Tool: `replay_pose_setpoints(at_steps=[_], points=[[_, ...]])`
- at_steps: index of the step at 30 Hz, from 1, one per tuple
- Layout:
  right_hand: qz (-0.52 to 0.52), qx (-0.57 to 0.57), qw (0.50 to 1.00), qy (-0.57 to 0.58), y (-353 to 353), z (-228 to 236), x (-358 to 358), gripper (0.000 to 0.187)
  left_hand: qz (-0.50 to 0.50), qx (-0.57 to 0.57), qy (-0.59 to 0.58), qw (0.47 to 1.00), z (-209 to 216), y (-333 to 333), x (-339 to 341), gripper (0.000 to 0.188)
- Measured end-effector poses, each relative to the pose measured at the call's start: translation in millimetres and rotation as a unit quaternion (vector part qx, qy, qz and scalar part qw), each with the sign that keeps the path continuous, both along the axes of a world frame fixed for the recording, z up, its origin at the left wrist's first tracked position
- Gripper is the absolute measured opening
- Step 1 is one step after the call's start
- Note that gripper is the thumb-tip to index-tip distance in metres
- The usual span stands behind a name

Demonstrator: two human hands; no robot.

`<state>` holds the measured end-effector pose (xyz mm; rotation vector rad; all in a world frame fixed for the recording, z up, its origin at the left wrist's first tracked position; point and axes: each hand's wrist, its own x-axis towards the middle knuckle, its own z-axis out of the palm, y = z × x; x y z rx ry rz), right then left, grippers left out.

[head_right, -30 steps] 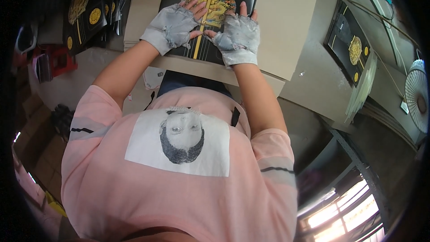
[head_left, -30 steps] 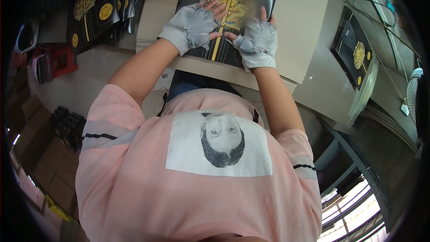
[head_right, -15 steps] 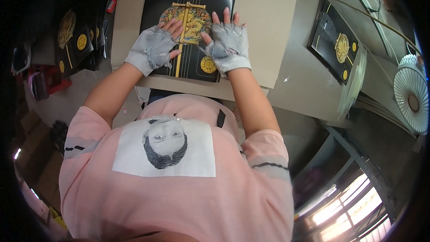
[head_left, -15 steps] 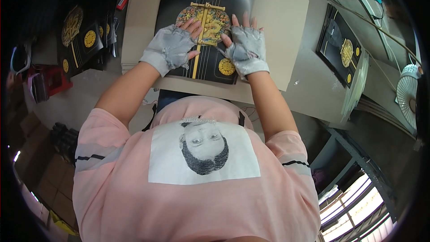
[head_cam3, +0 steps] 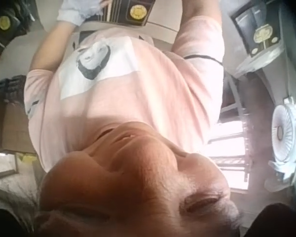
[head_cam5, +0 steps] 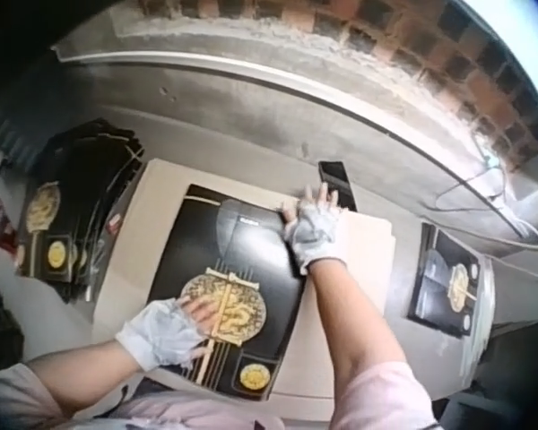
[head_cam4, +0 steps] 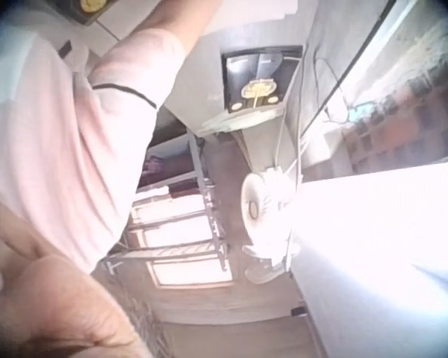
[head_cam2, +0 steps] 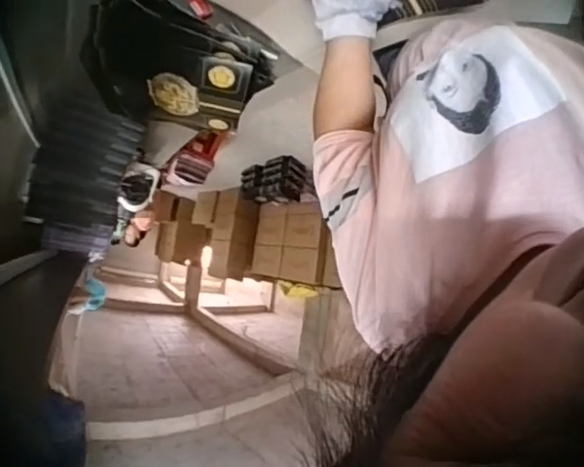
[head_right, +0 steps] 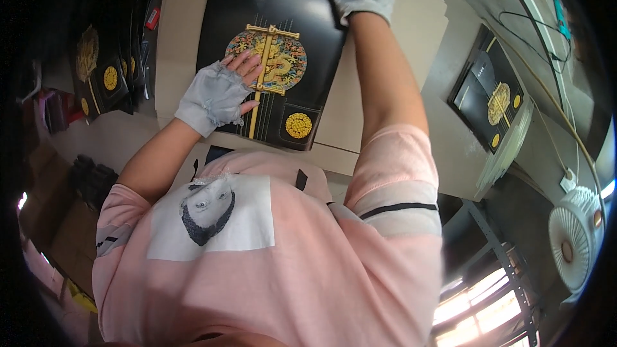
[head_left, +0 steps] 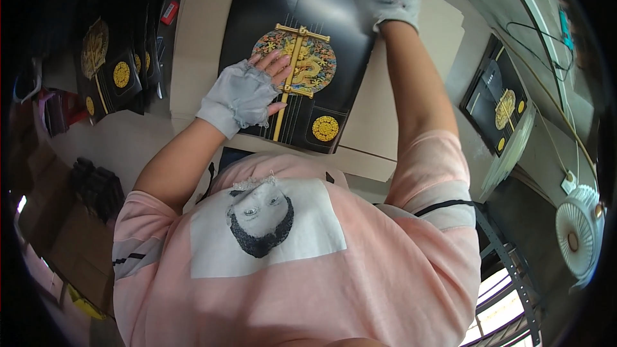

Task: Inspecting and folding black and gold printed paper packaging on a table.

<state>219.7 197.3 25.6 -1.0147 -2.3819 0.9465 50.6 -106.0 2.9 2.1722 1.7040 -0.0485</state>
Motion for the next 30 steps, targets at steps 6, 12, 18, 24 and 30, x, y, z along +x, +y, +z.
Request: replay_pose_setpoints(at_steps=[6,12,18,24,30], points=[[-0.181,0.175,0.928,-0.274,16,-27,-28,0.074,-0.007,-0.003,0.021,1.0,-5,-3,2,0.071],[-0.019,0.17,0.93,-0.324,-73,19,-2,0.073,-0.028,0.042,0.049,0.998,-3,-3,2,0.072],[0.075,0.221,0.936,-0.264,-201,-37,77,0.085,-0.029,0.07,0.08,0.994,-7,-4,3,0.073],[0.115,0.102,0.951,-0.268,-314,-22,117,0.091,-0.033,0.064,0.097,0.993,-8,-5,4,0.073],[0.147,-0.02,0.981,-0.129,-316,-22,154,0.086,-0.035,0.089,0.086,0.992,-15,-9,2,0.073]])
